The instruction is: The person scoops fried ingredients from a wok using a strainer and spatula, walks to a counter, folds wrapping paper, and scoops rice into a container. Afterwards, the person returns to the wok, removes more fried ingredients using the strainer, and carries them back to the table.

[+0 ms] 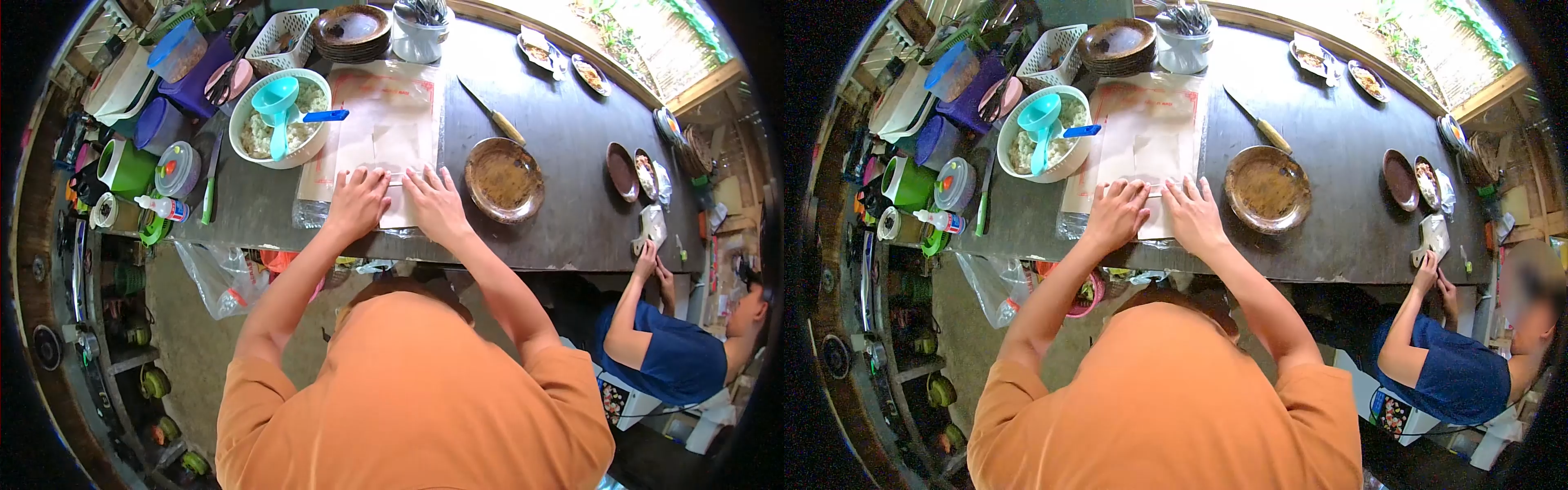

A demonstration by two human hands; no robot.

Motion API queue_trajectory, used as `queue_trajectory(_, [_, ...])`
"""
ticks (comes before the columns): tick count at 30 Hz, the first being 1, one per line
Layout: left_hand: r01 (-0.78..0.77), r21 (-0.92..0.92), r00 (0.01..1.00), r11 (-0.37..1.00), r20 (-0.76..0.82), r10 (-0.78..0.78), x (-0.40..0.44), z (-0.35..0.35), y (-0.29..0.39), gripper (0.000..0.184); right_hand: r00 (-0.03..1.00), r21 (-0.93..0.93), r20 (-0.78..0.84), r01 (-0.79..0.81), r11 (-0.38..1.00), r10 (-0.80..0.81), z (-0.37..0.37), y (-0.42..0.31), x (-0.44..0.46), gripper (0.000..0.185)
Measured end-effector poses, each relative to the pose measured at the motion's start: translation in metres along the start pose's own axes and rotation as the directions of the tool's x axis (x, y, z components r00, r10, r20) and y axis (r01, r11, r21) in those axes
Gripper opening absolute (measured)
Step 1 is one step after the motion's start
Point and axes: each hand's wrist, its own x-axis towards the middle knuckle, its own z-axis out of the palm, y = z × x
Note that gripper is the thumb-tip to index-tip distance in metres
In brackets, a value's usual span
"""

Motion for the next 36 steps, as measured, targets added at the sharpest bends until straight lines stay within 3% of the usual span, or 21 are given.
queue_trajectory(3, [0.010, -0.054, 1.000, 0.998, 0.014, -0.009, 0.006, -0.001, -0.004, 0.040, 0.994, 0.028, -0.100, 0.050, 0.998, -0.047, 0.000, 0.006, 0.009, 0.043])
queue_trajectory(5, [0.007, -0.085, 1.000, 0.996, 0.016, -0.005, 0.015, 0.000, -0.007, 0.035, 0.988, 0.203, -0.151, 0.073, 0.977, -0.043, -0.005, 0.006, 0.024, 0.037])
queue_trajectory(8, [-0.028, -0.101, 0.998, 0.994, -0.064, 0.022, 0.024, 0.008, -0.016, 0.025, 0.942, 0.098, -0.284, 0.212, 0.972, -0.177, 0.017, 0.012, 0.037, 0.030])
queue_trajectory(17, [-0.069, -0.068, 0.996, 0.995, -0.069, 0.064, 0.025, 0.027, -0.024, 0.013, 0.969, 0.150, -0.233, 0.121, 0.981, -0.084, 0.025, 0.034, 0.030, 0.011])
queue_trajectory(20, [-0.052, -0.103, 0.984, 0.993, -0.173, 0.034, 0.026, 0.028, -0.023, 0.012, 0.975, 0.277, -0.214, 0.005, 0.961, 0.057, 0.023, 0.031, 0.032, 0.011])
queue_trajectory(21, [-0.006, -0.193, 0.975, 0.981, -0.219, -0.037, 0.025, 0.022, -0.020, 0.010, 0.975, 0.275, -0.216, 0.001, 0.961, 0.061, 0.019, 0.028, 0.031, 0.011])
queue_trajectory(23, [0.031, -0.281, 0.961, 0.959, -0.256, -0.106, 0.023, 0.016, -0.015, 0.008, 0.899, 0.489, -0.323, -0.108, 0.866, 0.295, 0.011, 0.022, 0.026, 0.015])
queue_trajectory(24, [0.114, -0.437, 0.954, 0.892, -0.202, -0.221, 0.024, 0.015, -0.012, 0.009, 0.897, 0.489, -0.325, -0.111, 0.865, 0.298, 0.003, 0.019, 0.023, 0.015])
queue_trajectory(25, [0.195, -0.577, 0.938, 0.793, -0.128, -0.323, 0.025, 0.013, -0.008, 0.010, 0.885, 0.587, -0.220, -0.216, 0.781, 0.410, -0.006, 0.017, 0.017, 0.018])
queue_trajectory(27, [0.162, -0.671, 0.937, 0.723, -0.126, -0.327, 0.031, 0.007, 0.005, 0.013, 0.847, 0.758, 0.011, -0.354, 0.547, 0.532, -0.022, 0.020, 0.009, 0.028])
queue_trajectory(28, [0.131, -0.754, 0.934, 0.644, -0.123, -0.334, 0.034, 0.003, 0.013, 0.016, 0.844, 0.758, 0.011, -0.357, 0.546, 0.537, -0.030, 0.023, 0.004, 0.028])
queue_trajectory(29, [0.127, -0.754, 0.937, 0.644, -0.123, -0.328, 0.038, -0.001, 0.021, 0.016, 0.848, 0.841, 0.021, -0.300, 0.449, 0.529, -0.038, 0.026, -0.002, 0.032])
queue_trajectory(30, [0.098, -0.829, 0.932, 0.550, -0.118, -0.343, 0.042, -0.005, 0.030, 0.015, 0.853, 0.908, 0.028, -0.239, 0.343, 0.521, -0.043, 0.031, -0.008, 0.038])
queue_trajectory(31, [0.066, -0.892, 0.927, 0.447, -0.110, -0.357, 0.048, -0.009, 0.040, 0.015, 0.856, 0.919, 0.024, -0.222, 0.325, 0.517, -0.036, 0.043, -0.014, 0.044])
queue_trajectory(32, [0.062, -0.894, 0.931, 0.445, -0.109, -0.349, 0.055, -0.014, 0.049, 0.015, 0.851, 0.919, 0.024, -0.226, 0.324, 0.525, -0.035, 0.052, -0.022, 0.044])
queue_trajectory(35, [-0.016, -0.960, 0.946, 0.278, -0.105, -0.308, 0.078, -0.020, 0.079, 0.011, 0.813, 0.995, 0.097, -0.093, -0.036, 0.574, -0.068, 0.070, -0.040, 0.030])
queue_trajectory(36, [-0.018, -0.960, 0.947, 0.278, -0.105, -0.303, 0.086, -0.019, 0.088, 0.011, 0.811, 0.995, 0.095, -0.092, -0.035, 0.578, -0.071, 0.080, -0.048, 0.030])
